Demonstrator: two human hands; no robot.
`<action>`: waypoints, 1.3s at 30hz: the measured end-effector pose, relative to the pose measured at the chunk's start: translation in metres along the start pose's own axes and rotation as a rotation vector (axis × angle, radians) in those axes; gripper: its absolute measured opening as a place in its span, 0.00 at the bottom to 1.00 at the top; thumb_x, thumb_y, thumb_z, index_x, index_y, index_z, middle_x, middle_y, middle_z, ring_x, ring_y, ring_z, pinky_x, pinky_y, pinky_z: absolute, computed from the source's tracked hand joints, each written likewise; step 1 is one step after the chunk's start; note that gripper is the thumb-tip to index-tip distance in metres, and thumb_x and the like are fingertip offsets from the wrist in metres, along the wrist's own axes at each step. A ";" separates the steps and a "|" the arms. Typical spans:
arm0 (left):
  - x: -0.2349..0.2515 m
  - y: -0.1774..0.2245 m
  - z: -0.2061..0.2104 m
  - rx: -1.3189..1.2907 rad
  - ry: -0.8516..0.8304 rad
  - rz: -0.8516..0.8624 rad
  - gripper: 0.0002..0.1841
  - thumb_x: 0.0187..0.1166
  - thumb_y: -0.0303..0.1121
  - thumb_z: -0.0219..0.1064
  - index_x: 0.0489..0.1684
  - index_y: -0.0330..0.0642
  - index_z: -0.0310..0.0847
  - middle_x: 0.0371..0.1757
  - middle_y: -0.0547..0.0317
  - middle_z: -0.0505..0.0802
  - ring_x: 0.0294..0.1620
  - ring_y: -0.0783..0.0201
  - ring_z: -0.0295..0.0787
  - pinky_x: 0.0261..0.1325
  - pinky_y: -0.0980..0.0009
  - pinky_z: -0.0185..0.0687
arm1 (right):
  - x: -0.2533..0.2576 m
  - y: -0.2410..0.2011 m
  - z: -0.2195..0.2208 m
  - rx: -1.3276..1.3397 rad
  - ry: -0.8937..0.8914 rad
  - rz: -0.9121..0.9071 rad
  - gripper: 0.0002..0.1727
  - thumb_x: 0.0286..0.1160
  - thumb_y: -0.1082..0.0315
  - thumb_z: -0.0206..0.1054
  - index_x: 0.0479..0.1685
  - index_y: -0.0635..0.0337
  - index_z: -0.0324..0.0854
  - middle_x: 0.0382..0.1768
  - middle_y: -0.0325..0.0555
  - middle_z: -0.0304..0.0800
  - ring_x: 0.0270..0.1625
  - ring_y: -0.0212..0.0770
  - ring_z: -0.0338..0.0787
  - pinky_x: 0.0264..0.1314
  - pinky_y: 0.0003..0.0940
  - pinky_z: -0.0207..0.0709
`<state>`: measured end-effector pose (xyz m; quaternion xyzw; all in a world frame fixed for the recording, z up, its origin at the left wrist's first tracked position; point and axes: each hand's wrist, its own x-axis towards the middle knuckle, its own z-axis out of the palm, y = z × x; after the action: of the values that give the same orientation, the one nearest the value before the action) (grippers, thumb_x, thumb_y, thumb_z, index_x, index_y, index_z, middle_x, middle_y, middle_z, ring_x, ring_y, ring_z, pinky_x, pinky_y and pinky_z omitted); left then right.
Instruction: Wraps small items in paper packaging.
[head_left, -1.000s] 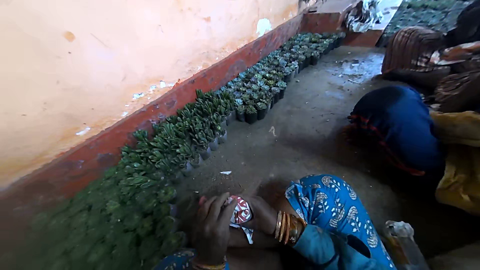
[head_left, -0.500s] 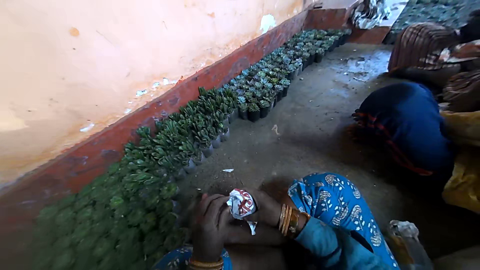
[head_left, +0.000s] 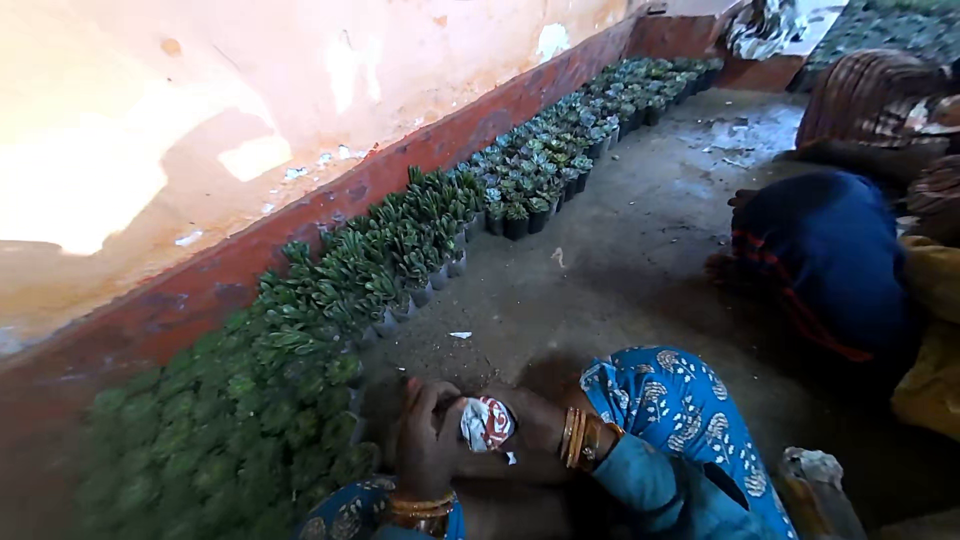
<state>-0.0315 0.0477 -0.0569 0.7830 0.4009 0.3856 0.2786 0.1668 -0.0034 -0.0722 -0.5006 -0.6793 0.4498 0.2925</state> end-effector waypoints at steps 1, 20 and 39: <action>0.002 0.000 -0.001 0.044 0.083 0.099 0.11 0.74 0.35 0.68 0.38 0.37 0.91 0.44 0.53 0.94 0.49 0.62 0.91 0.57 0.64 0.88 | 0.001 -0.001 -0.002 0.025 0.037 0.051 0.40 0.58 0.75 0.82 0.78 0.70 0.71 0.72 0.65 0.80 0.75 0.54 0.81 0.82 0.46 0.70; -0.003 0.018 0.011 0.725 0.345 0.448 0.11 0.67 0.38 0.64 0.22 0.44 0.91 0.33 0.57 0.95 0.40 0.55 0.93 0.49 0.60 0.87 | 0.009 0.010 -0.001 -0.249 0.164 0.044 0.37 0.59 0.74 0.80 0.76 0.64 0.75 0.73 0.62 0.80 0.78 0.59 0.77 0.85 0.54 0.64; -0.005 0.015 0.007 0.274 0.254 0.314 0.09 0.76 0.32 0.64 0.35 0.42 0.93 0.36 0.57 0.96 0.44 0.65 0.95 0.64 0.67 0.85 | 0.008 0.007 0.003 -0.130 0.098 0.018 0.38 0.60 0.71 0.82 0.76 0.69 0.75 0.72 0.66 0.80 0.76 0.58 0.78 0.84 0.48 0.66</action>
<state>-0.0210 0.0344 -0.0513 0.8114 0.3546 0.4614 0.0539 0.1646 0.0035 -0.0807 -0.5460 -0.6875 0.3822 0.2883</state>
